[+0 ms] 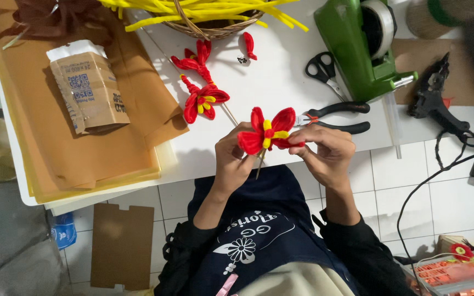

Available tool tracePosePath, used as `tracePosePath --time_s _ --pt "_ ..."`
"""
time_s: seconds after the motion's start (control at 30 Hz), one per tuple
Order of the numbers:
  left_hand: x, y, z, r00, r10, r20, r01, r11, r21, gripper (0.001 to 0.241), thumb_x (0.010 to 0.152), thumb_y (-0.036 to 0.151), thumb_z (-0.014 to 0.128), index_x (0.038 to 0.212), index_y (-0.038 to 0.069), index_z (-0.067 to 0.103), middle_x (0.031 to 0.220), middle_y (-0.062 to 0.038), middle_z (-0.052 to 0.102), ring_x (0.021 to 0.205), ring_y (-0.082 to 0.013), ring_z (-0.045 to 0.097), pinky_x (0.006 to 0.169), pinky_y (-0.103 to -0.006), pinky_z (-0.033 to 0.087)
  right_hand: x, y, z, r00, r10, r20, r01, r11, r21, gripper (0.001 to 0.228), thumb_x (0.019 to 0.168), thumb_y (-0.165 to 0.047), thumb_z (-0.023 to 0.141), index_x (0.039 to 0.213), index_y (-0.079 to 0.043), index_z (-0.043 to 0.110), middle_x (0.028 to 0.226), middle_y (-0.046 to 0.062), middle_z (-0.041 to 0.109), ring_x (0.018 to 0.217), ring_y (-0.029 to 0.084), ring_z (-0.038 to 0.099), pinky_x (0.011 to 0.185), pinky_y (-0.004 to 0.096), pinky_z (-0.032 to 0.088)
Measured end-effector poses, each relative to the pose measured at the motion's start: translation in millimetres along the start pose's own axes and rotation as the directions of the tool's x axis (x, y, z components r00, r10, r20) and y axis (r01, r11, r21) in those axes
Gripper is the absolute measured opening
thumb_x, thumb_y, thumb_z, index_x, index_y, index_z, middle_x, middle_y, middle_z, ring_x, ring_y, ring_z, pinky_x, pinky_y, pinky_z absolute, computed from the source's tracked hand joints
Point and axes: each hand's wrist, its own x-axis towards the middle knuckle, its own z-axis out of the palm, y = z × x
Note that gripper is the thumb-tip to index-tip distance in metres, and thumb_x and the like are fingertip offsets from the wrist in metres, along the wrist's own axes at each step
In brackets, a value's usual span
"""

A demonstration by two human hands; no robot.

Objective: The person assembles a flower craft using red and yellow pipe cleaners and a wooden stick. They use a hot glue gun to attach red pipe cleaner petals to a yellow center, then wrap a red pipe cleaner around the base to secure the flower to the stick.

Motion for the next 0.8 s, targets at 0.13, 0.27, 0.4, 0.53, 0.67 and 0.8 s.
tracePosePath --time_s 0.13,0.27,0.4,0.53,0.67,0.8 --pt "7.4 -9.1 1.3 0.999 -0.052 -0.001 0.051 0.99 -0.133 0.013 0.079 -0.004 0.061 0.092 -0.001 0.062 0.082 -0.013 0.06 0.078 -0.0163 0.058 0.071 -0.0345 0.052 11.6 -1.0 -6.0 0.998 0.005 0.057 -0.002 0.998 -0.067 0.046 0.061 -0.023 0.077 0.093 0.007 0.064 0.074 0.02 0.066 0.06 0.024 0.066 0.058 0.034 0.053" --pt "8.8 -19.3 -5.8 0.993 -0.108 -0.056 0.097 0.979 -0.178 0.014 0.083 0.002 0.059 0.096 -0.002 0.057 0.085 -0.01 0.059 0.08 -0.0125 0.055 0.075 -0.0317 0.049 44.3 0.2 -14.3 0.991 0.134 -0.025 -0.135 0.99 -0.048 0.038 0.089 -0.025 0.052 0.109 0.008 0.055 0.074 0.021 0.062 0.063 0.021 0.062 0.061 0.033 0.053" --pt "3.8 -51.3 -16.1 0.939 -0.283 -0.195 0.223 0.933 -0.282 0.011 0.081 0.006 0.062 0.092 0.004 0.06 0.084 -0.004 0.061 0.085 -0.0162 0.059 0.076 -0.0359 0.057 86.4 24.4 -15.1 0.942 0.328 0.065 -0.274 0.867 -0.416 0.025 0.093 -0.018 0.056 0.104 0.004 0.062 0.083 0.011 0.063 0.068 0.015 0.06 0.059 0.024 0.053" --pt "11.9 -54.7 -22.6 0.906 -0.365 -0.213 0.29 0.904 -0.315 0.017 0.083 0.007 0.06 0.099 0.004 0.058 0.093 -0.008 0.06 0.09 -0.0188 0.059 0.078 -0.0339 0.054 107.6 82.5 2.5 0.902 0.343 0.261 -0.06 0.699 -0.713 0.016 0.084 -0.003 0.058 0.097 -0.007 0.068 0.09 0.008 0.067 0.066 0.015 0.062 0.064 0.03 0.042" --pt "15.8 -46.3 -19.2 0.866 -0.437 -0.244 0.36 0.882 -0.303 0.021 0.083 0.011 0.06 0.103 0.004 0.057 0.091 -0.007 0.06 0.089 -0.0175 0.059 0.08 -0.0308 0.052 116.9 120.3 29.4 0.911 0.386 0.149 -0.078 0.513 -0.855 0.017 0.071 -0.022 0.067 0.085 -0.012 0.069 0.069 0.003 0.067 0.06 0.024 0.061 0.051 0.039 0.043" --pt "19.0 -42.9 -15.2 0.87 -0.421 -0.256 0.358 0.897 -0.26 0.014 0.082 0.011 0.06 0.094 0.004 0.059 0.087 -0.008 0.062 0.083 -0.0154 0.059 0.077 -0.0278 0.053 110.8 138.4 39.7 0.938 0.3 0.173 0.004 0.491 -0.871 0.029 0.059 -0.01 0.059 0.085 -0.014 0.07 0.064 0.0 0.064 0.058 0.023 0.058 0.046 0.037 0.041"
